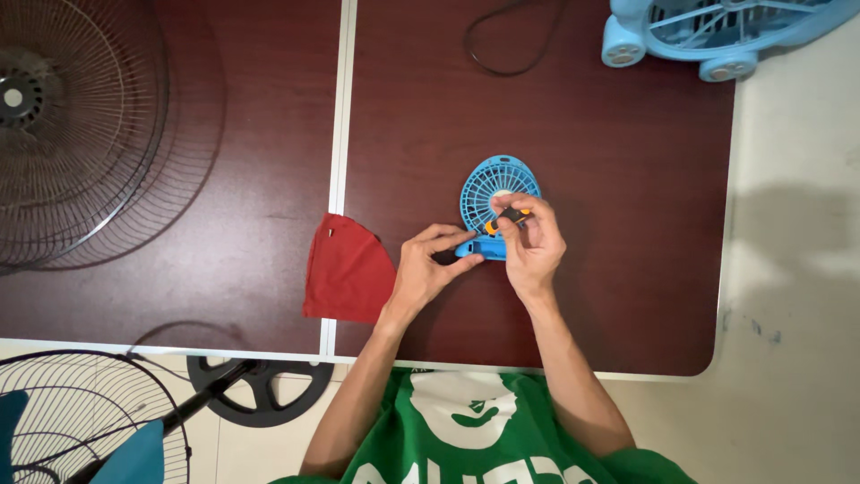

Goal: The person uses a screwdriver to remove screws from the back of a blue bear-shaped electric fan and then from a smaller blue electric fan on a table. The person removes the rear covers of both fans, exposing the internal components.

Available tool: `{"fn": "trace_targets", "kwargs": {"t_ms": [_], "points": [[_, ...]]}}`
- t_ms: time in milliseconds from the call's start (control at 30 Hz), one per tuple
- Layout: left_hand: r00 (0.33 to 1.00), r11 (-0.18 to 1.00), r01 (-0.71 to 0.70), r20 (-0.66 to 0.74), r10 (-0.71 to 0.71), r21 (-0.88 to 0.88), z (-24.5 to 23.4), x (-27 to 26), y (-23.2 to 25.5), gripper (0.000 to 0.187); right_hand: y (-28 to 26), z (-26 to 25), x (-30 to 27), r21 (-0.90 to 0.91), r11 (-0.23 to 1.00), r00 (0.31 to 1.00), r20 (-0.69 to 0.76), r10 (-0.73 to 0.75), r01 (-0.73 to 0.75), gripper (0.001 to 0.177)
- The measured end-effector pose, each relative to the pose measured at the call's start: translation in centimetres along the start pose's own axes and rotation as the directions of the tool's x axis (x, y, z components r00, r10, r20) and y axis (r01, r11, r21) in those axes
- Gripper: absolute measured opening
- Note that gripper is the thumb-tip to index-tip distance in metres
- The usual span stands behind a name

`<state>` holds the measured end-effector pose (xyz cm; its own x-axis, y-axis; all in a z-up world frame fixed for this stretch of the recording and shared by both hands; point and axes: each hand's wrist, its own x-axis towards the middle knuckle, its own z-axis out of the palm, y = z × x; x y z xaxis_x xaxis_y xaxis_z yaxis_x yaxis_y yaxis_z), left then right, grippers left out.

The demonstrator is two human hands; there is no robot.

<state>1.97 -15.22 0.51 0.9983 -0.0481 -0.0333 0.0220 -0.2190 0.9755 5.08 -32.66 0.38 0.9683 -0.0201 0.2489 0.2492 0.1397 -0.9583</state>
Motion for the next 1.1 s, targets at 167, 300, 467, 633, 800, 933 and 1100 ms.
{"fn": "trace_targets", "kwargs": {"t_ms": [167,300,467,633,800,933,1100], "points": [[1.000,1.000,0.019,-0.003,-0.019,-0.020,0.0,-0.1,0.0,0.040,-0.4,0.1,0.0,-0.032,0.999,1.000,0.005,0.006,-0.006,0.027],[1.000,1.000,0.012,-0.007,-0.012,-0.009,-0.1,0.0,0.1,0.041,-1.1,0.5,0.5,-0.078,0.993,0.994,0.067,-0.083,0.088,0.026],[1.000,1.000,0.020,0.002,-0.020,0.002,-0.2,0.0,0.3,0.041,-2.7,0.3,1.1,-0.397,0.886,0.962,0.220,-0.162,0.240,0.022],[0.999,0.999,0.035,-0.003,-0.035,-0.009,-0.2,0.0,0.5,0.041,-3.9,0.9,1.3,-0.461,0.850,0.958,0.243,-0.155,0.254,0.023],[1.000,1.000,0.018,-0.011,-0.018,-0.016,-0.1,-0.1,0.2,0.040,-4.9,1.5,1.3,-0.430,0.879,0.955,0.286,-0.083,0.205,0.024],[1.000,0.999,0.028,-0.008,-0.029,-0.034,-0.1,-0.1,-0.1,0.039,-6.0,1.6,1.4,-0.425,0.889,0.955,0.291,-0.047,0.173,0.025],[1.000,1.000,-0.019,-0.016,0.019,-0.007,0.0,0.0,-0.1,0.039,-6.8,2.1,1.5,-0.540,0.814,0.967,0.234,-0.097,0.212,0.023]]}}
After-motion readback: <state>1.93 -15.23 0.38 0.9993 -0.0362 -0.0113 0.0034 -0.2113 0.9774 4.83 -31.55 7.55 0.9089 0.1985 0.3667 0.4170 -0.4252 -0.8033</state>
